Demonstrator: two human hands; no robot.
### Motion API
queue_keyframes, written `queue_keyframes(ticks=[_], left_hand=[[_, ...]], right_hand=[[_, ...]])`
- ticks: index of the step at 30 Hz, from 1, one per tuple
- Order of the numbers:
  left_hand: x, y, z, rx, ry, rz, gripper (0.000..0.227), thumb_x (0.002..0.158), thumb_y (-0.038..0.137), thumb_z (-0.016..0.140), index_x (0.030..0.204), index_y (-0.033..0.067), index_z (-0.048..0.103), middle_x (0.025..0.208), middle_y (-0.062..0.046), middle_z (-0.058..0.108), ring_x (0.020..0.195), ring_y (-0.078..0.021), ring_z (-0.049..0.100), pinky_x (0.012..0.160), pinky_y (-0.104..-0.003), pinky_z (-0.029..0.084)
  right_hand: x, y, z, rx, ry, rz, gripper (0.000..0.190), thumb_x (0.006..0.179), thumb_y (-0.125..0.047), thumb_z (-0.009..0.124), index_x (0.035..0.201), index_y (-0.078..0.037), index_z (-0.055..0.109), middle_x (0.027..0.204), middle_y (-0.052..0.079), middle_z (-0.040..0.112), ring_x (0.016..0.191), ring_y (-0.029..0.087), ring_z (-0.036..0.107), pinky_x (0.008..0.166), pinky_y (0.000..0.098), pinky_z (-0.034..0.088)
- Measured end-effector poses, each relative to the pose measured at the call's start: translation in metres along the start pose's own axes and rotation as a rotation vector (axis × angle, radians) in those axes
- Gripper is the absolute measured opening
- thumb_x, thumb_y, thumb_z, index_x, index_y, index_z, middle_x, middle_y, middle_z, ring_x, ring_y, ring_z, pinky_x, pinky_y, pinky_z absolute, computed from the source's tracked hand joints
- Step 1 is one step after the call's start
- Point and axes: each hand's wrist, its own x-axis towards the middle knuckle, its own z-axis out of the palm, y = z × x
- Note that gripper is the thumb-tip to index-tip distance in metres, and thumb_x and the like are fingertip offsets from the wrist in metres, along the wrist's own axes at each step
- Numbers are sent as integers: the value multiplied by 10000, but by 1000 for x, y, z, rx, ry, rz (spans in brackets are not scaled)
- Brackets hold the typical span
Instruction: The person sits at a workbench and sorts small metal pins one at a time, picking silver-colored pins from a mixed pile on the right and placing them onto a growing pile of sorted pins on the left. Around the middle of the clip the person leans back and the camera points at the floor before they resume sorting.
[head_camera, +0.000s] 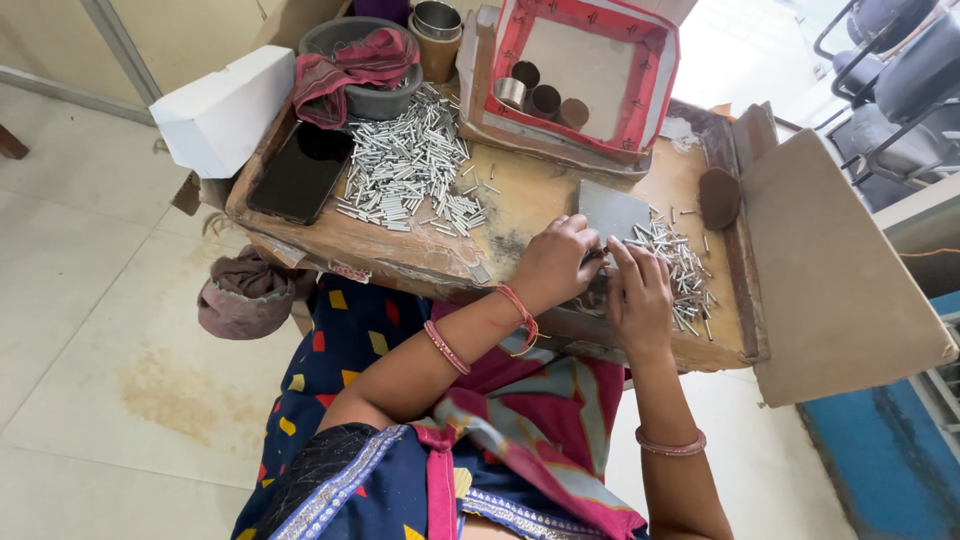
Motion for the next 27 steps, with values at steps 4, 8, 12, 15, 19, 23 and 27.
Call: queue_keyframes(ticks=[4, 8, 12, 15, 19, 23, 27], left_hand=[[1, 2, -4, -2, 2, -9, 218, 797, 206, 772, 927, 49, 694, 996, -133, 626, 1025, -349, 625, 873, -456, 527], [-2, 4, -3, -28, -17, -10, 216, 813, 223, 778, 916, 53, 695, 990, -139, 621, 1018, -356, 621, 870, -464, 521], [-1, -5, 6, 16, 17, 8, 180, 803, 176, 750, 924, 52, 698, 1012, -141, 624, 1043, -360, 623, 880, -463, 526], [-1, 0, -1, 4, 15, 21, 180, 799, 200, 772, 903, 76, 692, 989, -138, 619, 1031, -358, 620, 876, -464, 526], [-13, 32, -30, -65, 221, 194, 373, 784, 177, 767, 1095, 32, 622, 1051, -161, 596, 1014, -369, 585, 887, -476, 509], [-31, 62, -39, -367, 257, 176, 311, 891, 95, 724, 1160, 40, 578, 1082, -135, 595, 991, -315, 619, 872, -427, 516], [-42, 64, -31, -517, 268, 74, 110, 958, 60, 694, 1036, 46, 618, 973, -101, 630, 842, -258, 663, 773, -357, 530]], right_hand=[[7, -4, 0, 12, 56, -19, 348, 994, -43, 617, 1339, -68, 656, 1206, 175, 639, 1088, 376, 616, 944, 479, 515], [16, -8, -1, 220, 98, 99, 259, 995, -5, 619, 1240, -49, 692, 1056, 145, 675, 910, 282, 688, 810, 385, 553], [31, 0, 3, 312, 14, 218, 124, 919, -45, 727, 1043, -40, 720, 881, 113, 690, 727, 196, 688, 683, 309, 538], [26, 13, 11, 361, 78, 256, 58, 974, -42, 708, 1014, 0, 708, 875, 96, 690, 760, 160, 674, 720, 284, 530], [5, 11, 10, 732, 207, 402, 113, 1066, -87, 651, 1007, 7, 671, 892, 44, 684, 821, 90, 655, 763, 235, 530], [-11, -6, 8, 1107, 353, 505, 86, 1066, -87, 634, 1051, -3, 646, 951, 9, 654, 841, 67, 592, 759, 212, 494], [-22, -25, 5, 1282, 398, 538, 88, 1103, -89, 632, 1075, -7, 644, 932, -2, 611, 803, 57, 536, 707, 198, 438]])
